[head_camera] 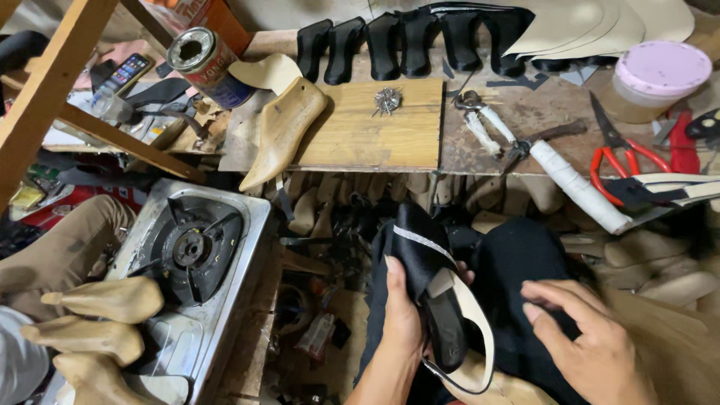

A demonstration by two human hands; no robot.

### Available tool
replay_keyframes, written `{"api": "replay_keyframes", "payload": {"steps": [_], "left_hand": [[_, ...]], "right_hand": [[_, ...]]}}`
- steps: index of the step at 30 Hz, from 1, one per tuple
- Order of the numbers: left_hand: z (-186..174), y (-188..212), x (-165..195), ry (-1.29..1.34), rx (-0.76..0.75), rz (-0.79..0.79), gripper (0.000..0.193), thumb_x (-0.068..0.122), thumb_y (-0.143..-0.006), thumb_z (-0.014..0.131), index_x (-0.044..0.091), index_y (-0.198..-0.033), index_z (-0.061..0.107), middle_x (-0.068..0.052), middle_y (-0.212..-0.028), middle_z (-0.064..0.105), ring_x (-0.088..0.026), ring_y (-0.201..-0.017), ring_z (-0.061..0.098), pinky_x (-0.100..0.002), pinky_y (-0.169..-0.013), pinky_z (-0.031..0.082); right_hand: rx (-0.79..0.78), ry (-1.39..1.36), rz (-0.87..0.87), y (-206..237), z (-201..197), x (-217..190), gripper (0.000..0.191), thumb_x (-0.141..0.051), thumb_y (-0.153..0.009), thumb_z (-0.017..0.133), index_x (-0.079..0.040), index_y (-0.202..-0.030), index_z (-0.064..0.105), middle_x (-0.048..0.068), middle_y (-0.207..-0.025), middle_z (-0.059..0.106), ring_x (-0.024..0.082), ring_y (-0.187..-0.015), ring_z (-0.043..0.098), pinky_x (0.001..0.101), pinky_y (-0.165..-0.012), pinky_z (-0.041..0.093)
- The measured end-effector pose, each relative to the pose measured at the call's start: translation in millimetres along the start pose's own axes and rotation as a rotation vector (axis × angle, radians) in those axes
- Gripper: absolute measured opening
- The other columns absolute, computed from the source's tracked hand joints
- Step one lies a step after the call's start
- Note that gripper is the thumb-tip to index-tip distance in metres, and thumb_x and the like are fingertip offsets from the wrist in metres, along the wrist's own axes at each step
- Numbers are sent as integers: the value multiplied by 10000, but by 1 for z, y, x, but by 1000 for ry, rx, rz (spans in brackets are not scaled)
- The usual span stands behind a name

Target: The person repairs a black high-heeled shoe by attaching a new sole to a wooden shoe last. They use a hammer and nails to secure the sole, then use pliers to trim excess material and a knife to smooth the edges. The person also uses a small rectangular tool to press the sole into place.

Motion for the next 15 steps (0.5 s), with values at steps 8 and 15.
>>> {"api": "replay_keyframes", "payload": {"steps": [8, 15], "left_hand": [[8, 11, -23, -46, 99, 2, 636, 590, -990, 509, 42, -1288, 634, -112, -1175, 705, -216, -1043, 670, -356, -961, 542], [14, 19, -9, 77, 152, -49, 625, 579, -974, 514, 49, -1277, 650, -108, -1165, 715, -221, -1030, 689, -353, -938, 566]], "right_hand": [[-171, 503, -773, -20, 18, -51, 430, -208, -780, 576, -31, -1153, 696, 92, -1165, 673, 351, -1291, 521, 607, -1100, 308], [-199, 537, -896, -39, 30, -56, 335, -167, -794, 598, -10, -1069, 708, 96, -982, 697, 336, -1222, 603, 655, -1101, 308]]}}
Point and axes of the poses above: each hand's wrist, its own y-axis away from the middle knuckle, its own z-axis out of the palm, x = y × z, the point moved 1 cm from there along -y, towards the middle knuckle
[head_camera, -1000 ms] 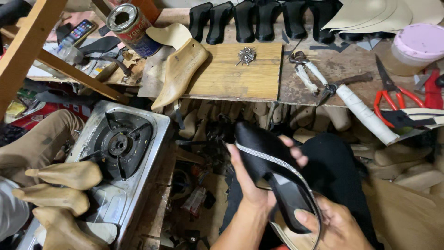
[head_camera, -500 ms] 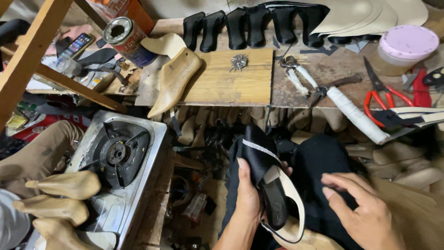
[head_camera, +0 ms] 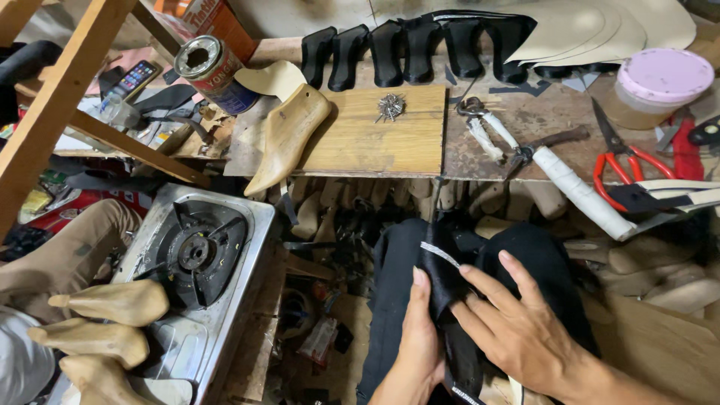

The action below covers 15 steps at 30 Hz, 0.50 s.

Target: The person repairs a black high-heeled shoe by attaching a new sole to a wooden shoe last. They use a hammer and nails to secure the sole, then use pliers to trim excess material and a knife to smooth the edges. The person also uses a small rectangular tool to press the sole into place.

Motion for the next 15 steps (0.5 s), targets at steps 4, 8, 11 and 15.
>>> {"api": "replay_keyframes", "payload": {"steps": [4, 8, 11, 15], "left_hand": [[-8, -2, 15, 27, 27, -25, 685, 631, -948, 497, 24, -1222, 657, -146, -1101, 725, -261, -957, 714, -379, -878, 589], [-14, -7, 36, 48, -31, 60, 733, 686, -938, 471, 16, -1171, 654, -167, -1025, 714, -283, -911, 713, -397, -851, 595], [-20, -6, 54, 69, 35, 88, 775, 711, -917, 451, 13, -1181, 658, -165, -1030, 722, -283, -929, 713, -402, -856, 588], [-27, 0, 70, 111, 158, 21, 900, 799, -823, 420, -21, -1118, 644, -210, -961, 724, -340, -887, 728, -437, -835, 609]], "right_hand": [[130, -146, 28, -13, -3, 1, 330, -141, -756, 711, -3, -1056, 714, 77, -968, 727, 270, -1028, 670, 634, -1092, 346], [163, -324, 180, -27, -12, 7, 279, -81, -709, 784, -50, -985, 749, 19, -871, 728, 211, -909, 696, 579, -1077, 428], [145, -410, 297, -36, -17, 21, 226, -78, -717, 783, -72, -942, 765, 48, -869, 728, 210, -881, 699, 524, -1067, 470], [160, -368, 398, -52, -8, 58, 186, -76, -799, 766, -53, -984, 765, 58, -889, 724, 215, -889, 707, 499, -1102, 490]]}}
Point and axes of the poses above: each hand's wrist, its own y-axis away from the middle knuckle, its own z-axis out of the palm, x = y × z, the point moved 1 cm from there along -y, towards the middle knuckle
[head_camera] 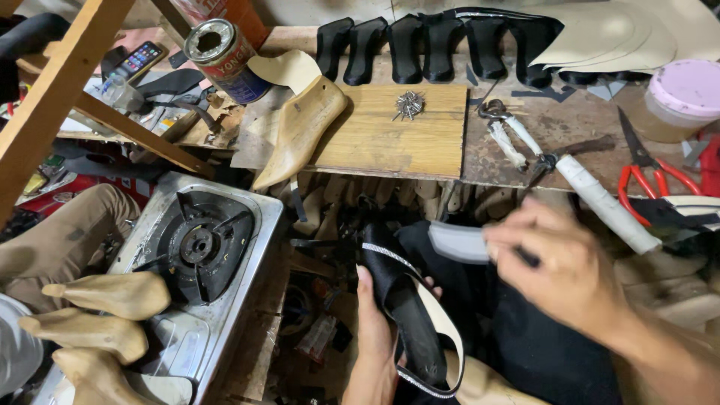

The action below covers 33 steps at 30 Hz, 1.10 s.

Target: The person repairs a black high-heeled shoe by attaching a new sole to a wooden shoe last. They use a hammer and nails to secure the sole, then use pliers to trim excess material and a knife to smooth the edges. The person also uses a small rectangular tool to press the sole into place.

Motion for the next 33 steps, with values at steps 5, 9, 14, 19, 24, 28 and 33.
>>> {"api": "replay_keyframes", "payload": {"steps": [5, 9, 14, 19, 24, 28, 33], "left_hand": [[-3, 5, -2, -9, -96, -71, 998, 852, -832, 389, -56, -1160, 640, -219, -984, 719, -346, -889, 728, -430, -825, 612], [-10, 4, -9, 4, -180, -217, 1088, 902, -842, 344, -67, -1230, 650, -213, -974, 720, -335, -856, 728, -415, -793, 612], [-31, -2, -7, -35, -273, -265, 1127, 908, -851, 311, -69, -1318, 624, -228, -1030, 730, -351, -891, 731, -424, -827, 614], [-37, -4, -19, -106, -450, -324, 1110, 881, -943, 301, -77, -1450, 539, -246, -1188, 699, -366, -1023, 717, -432, -930, 598], [-40, 7, -21, -188, -412, -259, 986, 764, -989, 383, 6, -1618, 435, -235, -1430, 620, -337, -1244, 643, -443, -1091, 527], [-49, 23, -17, -113, -456, -267, 753, 471, -970, 451, -13, -1546, 412, -190, -1442, 613, -340, -1244, 659, -490, -1089, 540], [-56, 36, -19, -95, -683, -187, 696, 152, -946, 558, -127, -1560, 386, -254, -1431, 601, -318, -1278, 658, -456, -1138, 527]], "right_hand": [[156, 536, -260, -71, 26, 57, 199, -91, -967, 739, -61, -1160, 782, 65, -1018, 729, 262, -1087, 675, 561, -1203, 393], [39, 628, -312, -105, 57, 70, 254, -117, -799, 735, -82, -1043, 795, 76, -1070, 761, 318, -1135, 664, 551, -1121, 388], [-86, 43, 107, -75, 79, 43, 297, -261, -909, 729, -91, -1151, 755, 116, -1099, 739, 276, -1041, 685, 409, -937, 511], [-489, -536, 505, -27, 82, 31, 433, -305, -910, 662, -127, -1305, 660, 50, -1036, 793, 133, -968, 710, 306, -849, 556], [-282, -615, 537, 1, 59, 56, 338, -226, -956, 651, -51, -1233, 734, 10, -1062, 778, 62, -959, 673, 233, -870, 526], [-46, -711, 655, 23, 41, 82, 338, -204, -995, 658, -21, -1271, 727, -1, -1009, 711, 50, -878, 599, 213, -801, 487], [81, -799, 719, 45, 36, 95, 334, -203, -990, 653, -13, -1260, 707, -17, -981, 691, 42, -847, 591, 204, -760, 481]]}}
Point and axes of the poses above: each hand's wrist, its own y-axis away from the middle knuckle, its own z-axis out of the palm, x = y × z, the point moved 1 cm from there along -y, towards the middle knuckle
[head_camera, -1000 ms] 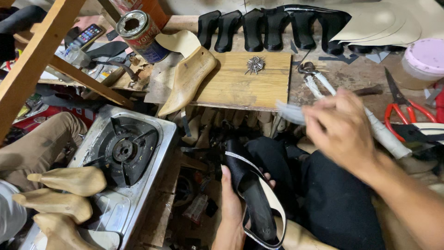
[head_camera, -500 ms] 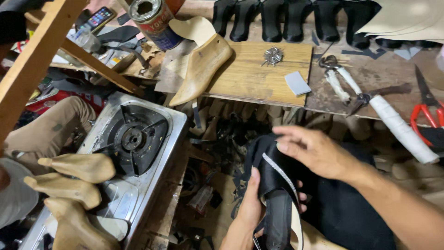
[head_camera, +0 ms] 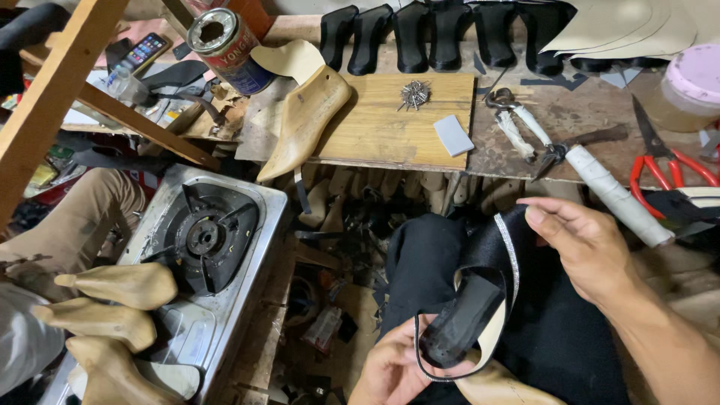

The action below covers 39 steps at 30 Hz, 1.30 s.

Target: The person repairs a black high-heeled shoe by attaching a new sole to a wooden shoe last. They use a hammer and nails to secure the sole, then use pliers to trim excess material and a knife to smooth the edges. The person also uses a small rectangular tool to press the sole into place.

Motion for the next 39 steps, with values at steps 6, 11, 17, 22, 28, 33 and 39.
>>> {"api": "replay_keyframes", "payload": {"steps": [6, 11, 17, 22, 28, 33, 39], "left_hand": [[-3, -12, -20, -273, 291, 4, 358, 71, -1013, 673, -101, -1322, 621, -149, -1107, 725, -192, -957, 712, -320, -899, 571], [1, -24, -27, -425, 414, 20, 230, 150, -1010, 642, -57, -1074, 722, -102, -843, 746, -150, -727, 688, -282, -693, 540], [9, -26, -29, -689, 447, 78, 275, 175, -1027, 597, -64, -986, 728, -81, -795, 729, -119, -706, 659, -257, -682, 518], [4, -24, -29, -696, 463, 53, 296, 196, -1022, 614, -77, -982, 721, -77, -791, 723, -120, -697, 645, -260, -673, 503], [-2, -24, -20, -554, 319, -55, 364, 166, -1001, 652, -43, -1297, 626, -58, -886, 677, -104, -745, 602, -259, -699, 475], [-3, -26, 0, -672, 338, -36, 445, 180, -1014, 662, -145, -1309, 590, -122, -913, 709, -154, -783, 665, -294, -746, 528], [29, -55, 61, -646, 572, 246, 463, 233, -874, 641, -65, -1221, 566, -176, -851, 737, -221, -663, 709, -327, -503, 482]], "right_hand": [[30, 10, -50, 14, 2, -1, 324, -198, -1001, 663, -10, -1259, 717, -9, -961, 696, 46, -820, 580, 210, -740, 473], [56, 43, -41, 19, 2, -3, 320, -204, -987, 661, -25, -1245, 721, -8, -933, 704, 49, -802, 602, 216, -726, 499], [55, 29, -39, 23, -3, 0, 319, -204, -984, 663, -25, -1241, 725, -23, -925, 696, 36, -799, 585, 205, -716, 482], [52, 32, -48, 25, -2, 0, 323, -202, -988, 676, -21, -1248, 737, -22, -895, 670, 41, -778, 551, 209, -687, 455], [65, 92, -31, 22, -3, 3, 345, -225, -970, 656, -23, -1240, 729, -18, -930, 709, 50, -802, 577, 220, -720, 482], [103, -34, -12, 22, -14, 31, 383, -243, -991, 635, 11, -1272, 696, 26, -975, 684, 95, -838, 638, 285, -731, 574], [-65, 78, 114, 34, -13, 93, 390, -249, -965, 599, -1, -1247, 705, 117, -978, 826, 186, -837, 749, 326, -733, 597]]}}
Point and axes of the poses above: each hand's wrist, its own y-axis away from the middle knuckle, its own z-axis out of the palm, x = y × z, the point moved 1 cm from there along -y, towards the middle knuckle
